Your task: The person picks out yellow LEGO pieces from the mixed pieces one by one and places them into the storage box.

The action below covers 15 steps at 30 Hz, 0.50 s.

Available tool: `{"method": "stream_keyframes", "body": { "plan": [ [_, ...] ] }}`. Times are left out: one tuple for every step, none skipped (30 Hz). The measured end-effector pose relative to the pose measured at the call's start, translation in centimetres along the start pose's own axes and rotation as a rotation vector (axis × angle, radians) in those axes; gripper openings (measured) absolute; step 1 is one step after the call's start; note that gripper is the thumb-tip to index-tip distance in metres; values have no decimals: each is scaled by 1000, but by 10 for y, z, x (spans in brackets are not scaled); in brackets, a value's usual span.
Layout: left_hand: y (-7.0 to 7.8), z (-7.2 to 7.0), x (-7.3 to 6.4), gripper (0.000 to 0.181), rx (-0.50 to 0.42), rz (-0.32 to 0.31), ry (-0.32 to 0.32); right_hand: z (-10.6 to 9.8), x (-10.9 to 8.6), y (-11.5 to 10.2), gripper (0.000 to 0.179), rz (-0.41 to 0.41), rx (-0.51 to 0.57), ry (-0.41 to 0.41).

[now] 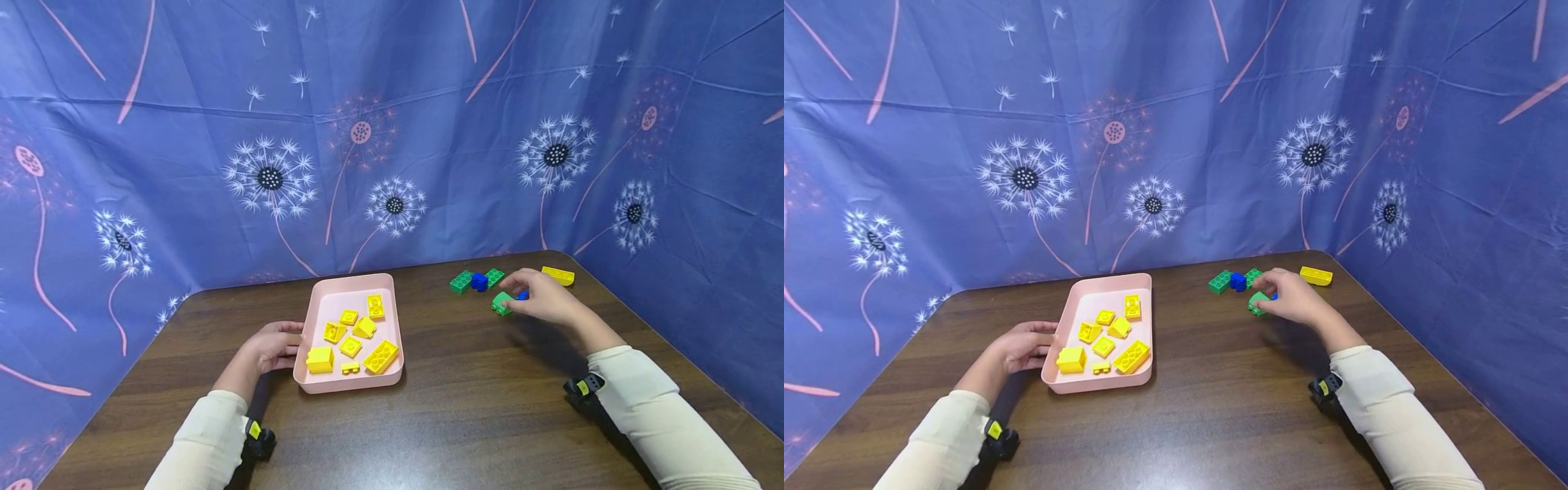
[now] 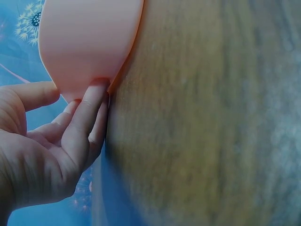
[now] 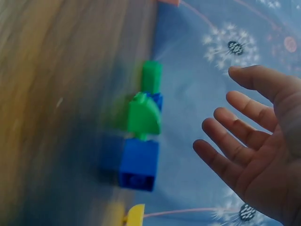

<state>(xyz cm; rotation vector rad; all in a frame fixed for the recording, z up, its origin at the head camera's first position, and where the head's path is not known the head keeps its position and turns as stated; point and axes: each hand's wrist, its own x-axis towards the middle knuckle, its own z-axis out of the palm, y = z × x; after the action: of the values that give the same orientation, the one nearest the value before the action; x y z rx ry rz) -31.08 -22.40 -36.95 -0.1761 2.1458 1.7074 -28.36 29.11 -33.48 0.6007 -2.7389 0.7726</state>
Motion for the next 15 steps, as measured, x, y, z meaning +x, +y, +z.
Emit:
{"method": "stream_keyframes", "body": {
  "plan": [
    [0,0,0,56,-1,-1,-1,0,0,3,31,15,3,0],
    [0,0,0,57,0,-1,-7,0,0,6,31,31,8,0],
    [0,0,0,57,1,0,-12,0,0,10,31,46,11,2],
    [0,0,0,57,-1,-1,-13,-1,0,13,31,64,15,5],
    [0,0,0,57,-2,-1,-13,-1,1,16,31,83,18,12],
    [0,0,0,57,-1,0,-14,-2,2,20,30,102,19,18],
    [0,0,0,57,1,1,-16,-2,2,23,30,119,15,28],
    [0,0,0,57,1,1,-16,-3,3,27,29,131,11,35],
    [0,0,0,56,0,0,-12,-3,4,30,29,145,3,43],
    [0,0,0,56,-2,-2,-9,-4,5,33,29,156,-3,49],
    [0,0,0,56,-1,-2,-10,-5,6,36,29,166,-9,55],
    [-1,-1,0,56,-1,1,-11,-6,7,39,29,173,-16,59],
    [-1,-1,1,56,-1,1,-12,-7,8,41,30,184,-23,63],
    [-1,-1,1,56,0,0,-10,-8,9,43,30,193,-26,64],
    [-1,-1,1,56,0,1,-11,-9,10,44,30,201,-33,67]
  ]
}}
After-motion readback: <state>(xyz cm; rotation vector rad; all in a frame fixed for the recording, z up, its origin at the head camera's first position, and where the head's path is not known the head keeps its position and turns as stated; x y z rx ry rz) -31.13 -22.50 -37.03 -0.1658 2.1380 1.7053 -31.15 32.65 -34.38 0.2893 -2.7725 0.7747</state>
